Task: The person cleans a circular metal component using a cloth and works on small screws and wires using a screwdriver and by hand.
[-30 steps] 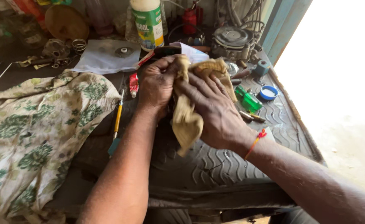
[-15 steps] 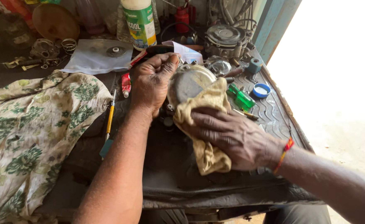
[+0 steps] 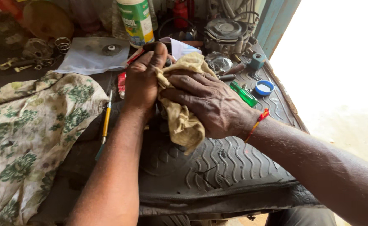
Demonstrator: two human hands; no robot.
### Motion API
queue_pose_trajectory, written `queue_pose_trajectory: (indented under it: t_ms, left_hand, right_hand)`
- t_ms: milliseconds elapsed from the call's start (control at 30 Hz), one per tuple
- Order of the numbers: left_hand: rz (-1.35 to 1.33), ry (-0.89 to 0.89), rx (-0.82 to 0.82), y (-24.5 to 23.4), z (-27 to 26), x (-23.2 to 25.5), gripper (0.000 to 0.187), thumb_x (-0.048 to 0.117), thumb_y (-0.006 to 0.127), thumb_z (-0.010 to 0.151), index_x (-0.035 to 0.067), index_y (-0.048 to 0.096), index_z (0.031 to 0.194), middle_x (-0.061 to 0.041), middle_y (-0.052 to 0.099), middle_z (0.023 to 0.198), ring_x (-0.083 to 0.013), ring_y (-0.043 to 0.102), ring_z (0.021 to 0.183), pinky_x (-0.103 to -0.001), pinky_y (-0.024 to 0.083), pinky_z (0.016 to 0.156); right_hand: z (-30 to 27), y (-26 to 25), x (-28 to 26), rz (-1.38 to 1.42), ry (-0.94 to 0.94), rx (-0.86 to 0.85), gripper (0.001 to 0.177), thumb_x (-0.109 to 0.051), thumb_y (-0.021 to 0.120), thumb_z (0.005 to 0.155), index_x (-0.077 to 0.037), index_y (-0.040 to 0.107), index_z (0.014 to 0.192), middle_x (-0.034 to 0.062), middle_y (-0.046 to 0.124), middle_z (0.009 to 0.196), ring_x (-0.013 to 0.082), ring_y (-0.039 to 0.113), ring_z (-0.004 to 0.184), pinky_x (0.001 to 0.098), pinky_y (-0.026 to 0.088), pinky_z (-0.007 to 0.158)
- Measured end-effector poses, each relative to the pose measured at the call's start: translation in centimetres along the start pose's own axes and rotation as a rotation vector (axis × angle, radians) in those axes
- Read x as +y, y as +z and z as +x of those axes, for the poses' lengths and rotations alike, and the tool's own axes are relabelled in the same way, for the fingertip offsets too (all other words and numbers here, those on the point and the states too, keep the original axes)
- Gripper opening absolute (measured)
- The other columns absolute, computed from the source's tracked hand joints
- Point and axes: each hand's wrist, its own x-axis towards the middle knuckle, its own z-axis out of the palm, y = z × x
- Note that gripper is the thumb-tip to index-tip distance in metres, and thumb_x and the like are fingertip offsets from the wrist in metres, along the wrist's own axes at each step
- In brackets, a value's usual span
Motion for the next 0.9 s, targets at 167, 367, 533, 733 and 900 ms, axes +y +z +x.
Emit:
queue_pose_trajectory:
  t_ms: [167, 367, 533, 733, 900]
  left_hand:
    - [0.127, 0.051, 0.059, 0.3, 0.0, -0.2, 0.039, 0.045, 0.069, 0.099, 0.008, 0.074, 0.088, 0.005, 0.068, 0.079, -0.0048, 0.057, 0.073, -0.023, 0.046, 0.068]
    - [0.158, 0.205, 0.125, 1.2, 0.5, -1.3, 0.025, 0.028, 0.079, 0.095, 0.003, 0.079, 0.095, 0.000, 0.076, 0.091, -0.0063, 0.063, 0.082, -0.024, 0.051, 0.080]
    - [0.121, 0.213, 0.126, 1.0, 0.6, -1.6, 0.028, 0.030, 0.076, 0.096, 0.002, 0.077, 0.096, -0.001, 0.077, 0.092, -0.0077, 0.067, 0.085, -0.025, 0.054, 0.083]
    - [0.090, 0.210, 0.124, 2.1, 0.7, -1.6, 0.030, 0.031, 0.074, 0.098, 0.002, 0.077, 0.100, -0.001, 0.077, 0.096, -0.0076, 0.068, 0.088, -0.025, 0.054, 0.086]
    - [0.159, 0.185, 0.041, 1.0, 0.0, -0.9, 0.028, 0.030, 0.072, 0.100, 0.004, 0.079, 0.107, 0.001, 0.075, 0.095, -0.0059, 0.063, 0.085, -0.024, 0.052, 0.081]
  right_hand:
    - [-0.4, -0.6, 1.3, -0.115, 0.173, -0.011, 0.081, -0.028, 0.081, 0.074, -0.005, 0.054, 0.147, 0.0229, 0.052, 0.146, 0.0396, 0.053, 0.133, 0.0479, 0.044, 0.113]
    - [-2.2, -0.9, 1.2, -0.062, 0.260, 0.017, 0.081, -0.031, 0.083, 0.074, -0.002, 0.054, 0.144, 0.0233, 0.052, 0.148, 0.0430, 0.050, 0.137, 0.0490, 0.045, 0.110]
    - [-3.8, -0.6, 0.4, -0.103, 0.291, 0.016, 0.078, -0.028, 0.080, 0.081, 0.005, 0.050, 0.145, 0.0289, 0.048, 0.151, 0.0431, 0.051, 0.138, 0.0499, 0.045, 0.111]
    - [-6.6, -1.5, -1.0, -0.056, 0.364, -0.130, 0.087, -0.027, 0.084, 0.067, 0.000, 0.051, 0.143, 0.0284, 0.046, 0.149, 0.0438, 0.040, 0.142, 0.0527, 0.037, 0.115]
    - [-3.8, -0.8, -1.0, -0.159, 0.173, -0.150, 0.082, -0.035, 0.079, 0.073, -0.007, 0.049, 0.144, 0.0216, 0.040, 0.159, 0.0400, 0.030, 0.152, 0.0595, 0.018, 0.126]
